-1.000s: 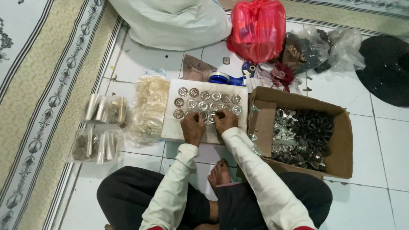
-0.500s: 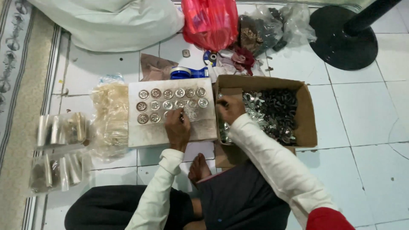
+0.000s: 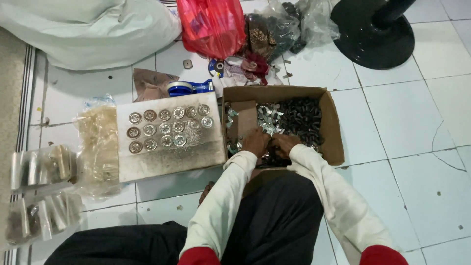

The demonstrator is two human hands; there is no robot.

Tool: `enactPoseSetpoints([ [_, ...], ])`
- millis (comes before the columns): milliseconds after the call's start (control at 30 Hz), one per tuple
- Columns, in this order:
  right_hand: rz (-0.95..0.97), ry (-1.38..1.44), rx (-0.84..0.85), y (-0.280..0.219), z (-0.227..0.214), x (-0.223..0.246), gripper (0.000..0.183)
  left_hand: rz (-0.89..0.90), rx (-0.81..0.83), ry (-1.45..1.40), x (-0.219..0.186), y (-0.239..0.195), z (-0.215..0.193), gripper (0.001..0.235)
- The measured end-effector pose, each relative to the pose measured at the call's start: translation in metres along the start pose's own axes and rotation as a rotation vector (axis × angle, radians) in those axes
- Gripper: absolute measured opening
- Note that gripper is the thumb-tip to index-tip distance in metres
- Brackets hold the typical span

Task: The person is picking small metal rings from a cardboard box and arranging them on a template board or placing them into small plastic bags.

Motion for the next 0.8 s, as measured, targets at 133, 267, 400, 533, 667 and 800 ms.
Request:
enactPoseSetpoints([
  [133,-0.085,-0.184,0.031,-0.021,-0.055,0.049,0.033,-0.129,0.15,0.022,0.018,0.011,0.013,0.031],
  [267,-0.072,-0.255,-0.006,-0.017,-0.051,0.043,0.033,-0.213,0.127,-0.259,0.005,-0.007,-0.028,0.048],
  [400,-0.048,-0.306,-0.014,-0.008,-0.024,0.023,0.043,-0.141,0.005,-0.307,0.012,-0.01,-0.015,0.04],
  [533,0.02,-0.293,0.044,-0.009,-0.03,0.028,0.046,0.0,-0.141,-0.256,0.013,-0.012,0.004,0.047],
  [667,0.076,-0.339,0.056,-0.006,-0.025,0.023,0.043,-0.065,-0.25,-0.438,-0.006,-0.023,-0.031,0.059],
  [800,0.051,-0.344,0.031,-0.021,-0.057,0.038,0.036,0.146,-0.176,-0.282,0.016,-0.007,0.014,0.04],
])
Point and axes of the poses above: each hand's wrist, its own y-axis towards the middle knuckle, its own z-axis out of the palm, x = y × z, the point moved 4 cm from there along y, towards the middle knuckle, and after that the axes turned 11 degrees about z, right-handed, at the moved point
